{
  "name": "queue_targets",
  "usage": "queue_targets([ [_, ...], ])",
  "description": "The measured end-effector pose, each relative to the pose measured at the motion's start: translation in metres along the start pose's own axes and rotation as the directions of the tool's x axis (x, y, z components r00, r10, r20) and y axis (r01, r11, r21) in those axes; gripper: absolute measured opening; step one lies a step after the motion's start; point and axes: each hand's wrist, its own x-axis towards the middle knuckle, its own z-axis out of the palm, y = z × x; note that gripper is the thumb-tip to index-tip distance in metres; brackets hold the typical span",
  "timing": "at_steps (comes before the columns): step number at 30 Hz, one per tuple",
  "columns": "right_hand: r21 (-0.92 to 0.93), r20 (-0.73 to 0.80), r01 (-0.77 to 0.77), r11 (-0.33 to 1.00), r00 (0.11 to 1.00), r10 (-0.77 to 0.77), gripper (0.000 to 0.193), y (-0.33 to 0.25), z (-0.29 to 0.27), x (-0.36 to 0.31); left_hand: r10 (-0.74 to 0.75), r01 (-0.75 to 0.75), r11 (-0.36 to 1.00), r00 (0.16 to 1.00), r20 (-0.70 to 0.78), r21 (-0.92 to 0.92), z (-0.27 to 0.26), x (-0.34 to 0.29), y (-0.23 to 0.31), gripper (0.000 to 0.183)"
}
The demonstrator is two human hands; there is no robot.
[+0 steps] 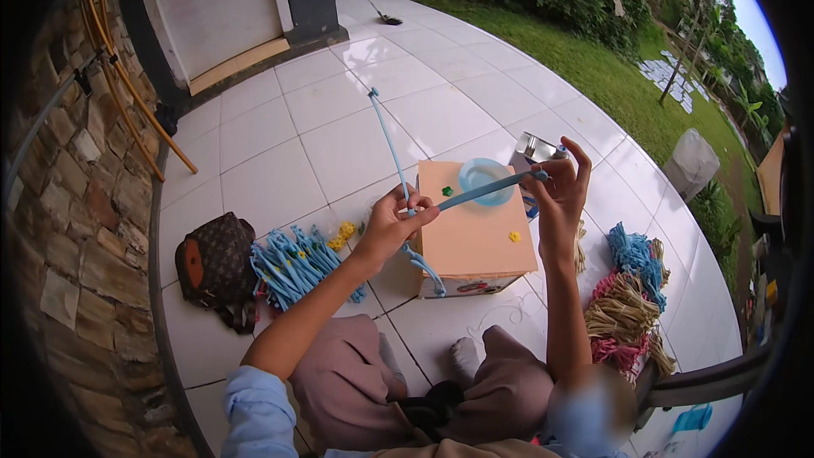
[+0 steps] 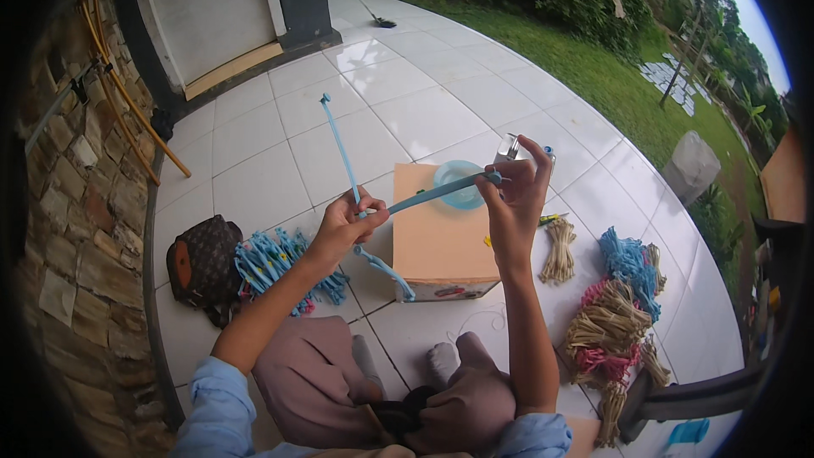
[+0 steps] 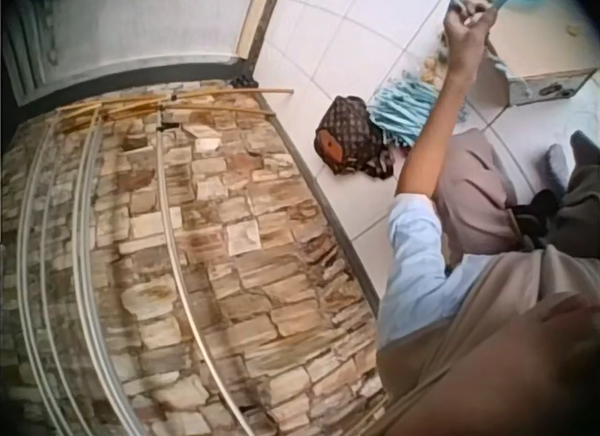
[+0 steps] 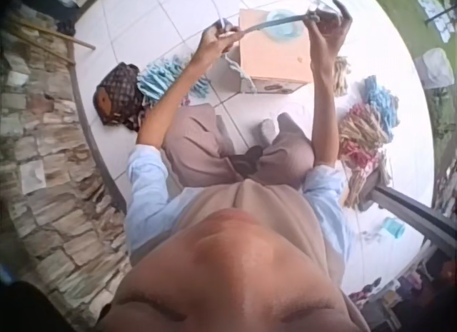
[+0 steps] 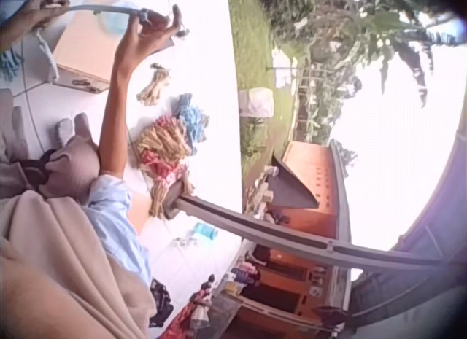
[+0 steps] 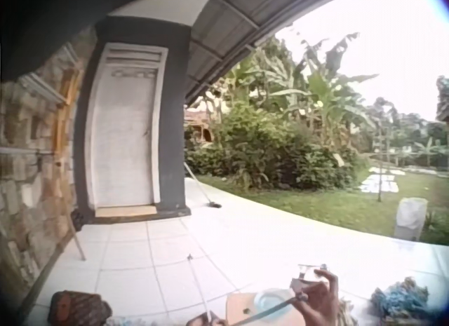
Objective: The person attaches small yellow and green flower-shaped plastic pieces to the ends of blue plastic strips by hand while working over a cardboard box.
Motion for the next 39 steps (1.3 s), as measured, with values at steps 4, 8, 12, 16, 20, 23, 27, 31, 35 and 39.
queue_targets([
  [4, -0.180, 0.083, 0.078, 0.981, 0.995, -0.064, 0.055, -0.001, 0.001, -0.001, 0.160, -0.155, 0.984, 0.985, -0.058, 0.081, 0.001, 0.003, -0.006, 0.034],
  [8, -0.304, 0.139, 0.156, 0.940, 0.983, -0.118, 0.052, -0.001, 0.006, -0.009, 0.170, -0.155, 0.973, 0.982, -0.080, 0.171, -0.008, 0.005, -0.015, 0.035],
  [12, -0.304, 0.124, 0.138, 0.943, 0.987, -0.104, 0.052, 0.004, 0.005, -0.008, 0.152, -0.096, 0.905, 0.983, -0.104, 0.415, -0.011, 0.007, -0.018, 0.035],
  [16, -0.356, 0.156, 0.010, 0.934, 0.987, 0.049, 0.055, 0.013, -0.006, -0.004, 0.153, -0.085, 0.907, 0.979, -0.136, 0.412, -0.009, 0.006, -0.014, 0.037],
  [20, -0.474, 0.314, -0.048, 0.879, 0.924, 0.220, 0.062, 0.017, -0.034, 0.002, 0.078, -0.046, 0.951, 0.993, -0.093, 0.307, -0.016, 0.008, -0.020, 0.037],
  [23, -0.270, 0.239, -0.270, 0.924, 0.911, 0.336, 0.056, 0.016, -0.052, -0.001, 0.033, -0.018, 0.953, 0.998, -0.044, 0.304, -0.018, 0.009, -0.025, 0.037],
  [27, -0.339, 0.004, -0.296, 0.893, 0.949, 0.316, 0.036, 0.084, -0.090, -0.003, -0.124, 0.139, 0.945, 0.990, -0.068, 0.296, -0.022, 0.010, -0.031, 0.037],
  [31, -0.688, 0.151, -0.121, 0.716, 0.941, 0.304, 0.035, 0.153, -0.109, -0.040, -0.216, 0.233, 0.927, 0.972, -0.090, 0.293, -0.016, 0.017, -0.041, 0.037],
  [35, -0.759, 0.169, -0.027, 0.650, 0.956, 0.238, 0.042, 0.169, -0.097, -0.058, -0.223, 0.235, 0.922, 0.972, -0.073, 0.307, -0.015, 0.018, -0.048, 0.036],
  [39, -0.772, 0.169, -0.010, 0.636, 0.961, 0.220, 0.047, 0.176, -0.094, -0.059, -0.247, 0.248, 0.923, 0.968, -0.041, 0.294, -0.016, 0.022, -0.055, 0.036],
])
